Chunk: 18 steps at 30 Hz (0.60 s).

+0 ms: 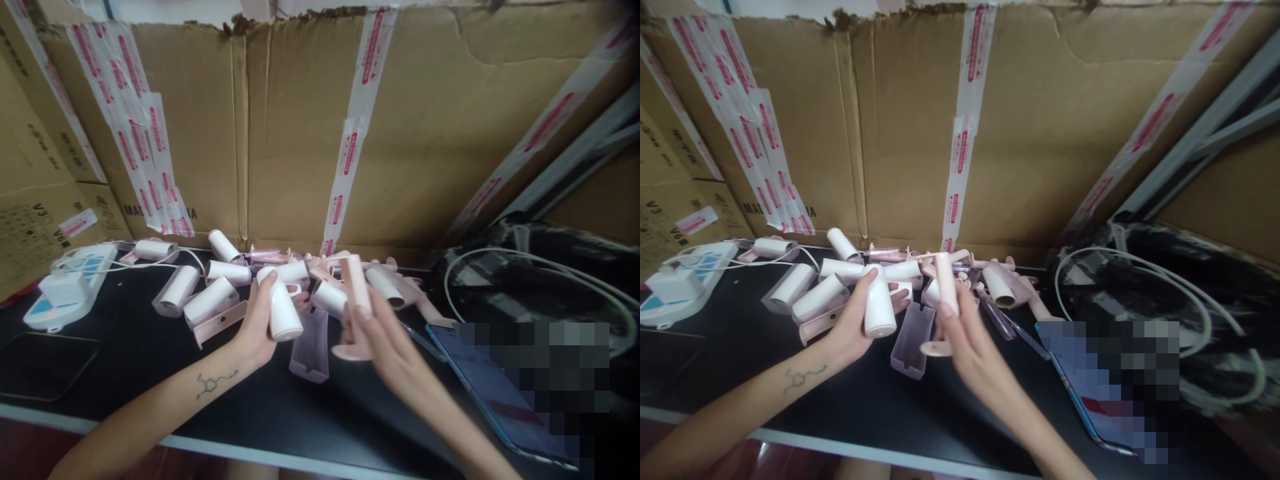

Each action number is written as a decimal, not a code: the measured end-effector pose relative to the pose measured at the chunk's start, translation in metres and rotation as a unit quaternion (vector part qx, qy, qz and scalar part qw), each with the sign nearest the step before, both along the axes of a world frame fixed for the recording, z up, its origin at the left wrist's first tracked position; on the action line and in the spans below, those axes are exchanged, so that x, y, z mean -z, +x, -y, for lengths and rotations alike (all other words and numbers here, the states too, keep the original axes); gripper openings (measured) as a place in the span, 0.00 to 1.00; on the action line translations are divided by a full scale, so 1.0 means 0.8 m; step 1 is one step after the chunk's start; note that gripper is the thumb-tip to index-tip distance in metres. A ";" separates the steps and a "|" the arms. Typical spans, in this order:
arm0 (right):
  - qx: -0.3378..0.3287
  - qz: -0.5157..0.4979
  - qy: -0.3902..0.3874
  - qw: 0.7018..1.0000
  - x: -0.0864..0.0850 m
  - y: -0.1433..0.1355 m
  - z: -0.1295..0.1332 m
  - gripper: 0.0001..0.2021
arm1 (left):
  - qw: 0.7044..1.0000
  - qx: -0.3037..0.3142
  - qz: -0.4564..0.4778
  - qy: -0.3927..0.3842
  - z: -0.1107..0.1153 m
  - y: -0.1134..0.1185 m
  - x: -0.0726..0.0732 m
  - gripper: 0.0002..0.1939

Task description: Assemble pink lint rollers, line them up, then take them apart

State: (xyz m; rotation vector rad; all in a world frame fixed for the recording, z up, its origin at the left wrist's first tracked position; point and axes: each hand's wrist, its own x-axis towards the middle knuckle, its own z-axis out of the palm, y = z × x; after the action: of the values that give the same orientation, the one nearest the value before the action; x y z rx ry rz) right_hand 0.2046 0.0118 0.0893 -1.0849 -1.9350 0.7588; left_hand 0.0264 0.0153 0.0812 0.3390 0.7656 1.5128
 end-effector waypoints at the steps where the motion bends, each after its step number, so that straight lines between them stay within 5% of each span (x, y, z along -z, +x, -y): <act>1: -0.009 -0.017 -0.003 1.000 0.005 -0.016 0.005 0.20 | 1.000 -0.004 -0.006 0.004 0.003 0.006 -0.001 0.18; 6: -0.002 -0.119 -0.017 0.993 0.027 -0.046 0.013 0.18 | 0.997 -0.021 -0.036 0.065 0.020 0.028 0.004 0.20; 11: -0.030 -0.123 -0.061 0.990 0.039 -0.042 0.016 0.21 | 0.992 -0.040 -0.091 0.076 0.030 0.031 0.015 0.22; 18: -0.001 -0.102 -0.001 0.995 0.056 -0.049 0.021 0.20 | 0.974 -0.038 -0.176 0.141 0.037 0.035 0.022 0.26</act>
State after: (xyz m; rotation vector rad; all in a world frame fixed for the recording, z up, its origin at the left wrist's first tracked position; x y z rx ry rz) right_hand 0.1657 -0.0052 0.0448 -0.9663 -1.7630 0.8405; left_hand 0.0544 -0.0142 0.0636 0.8159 0.8461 1.6583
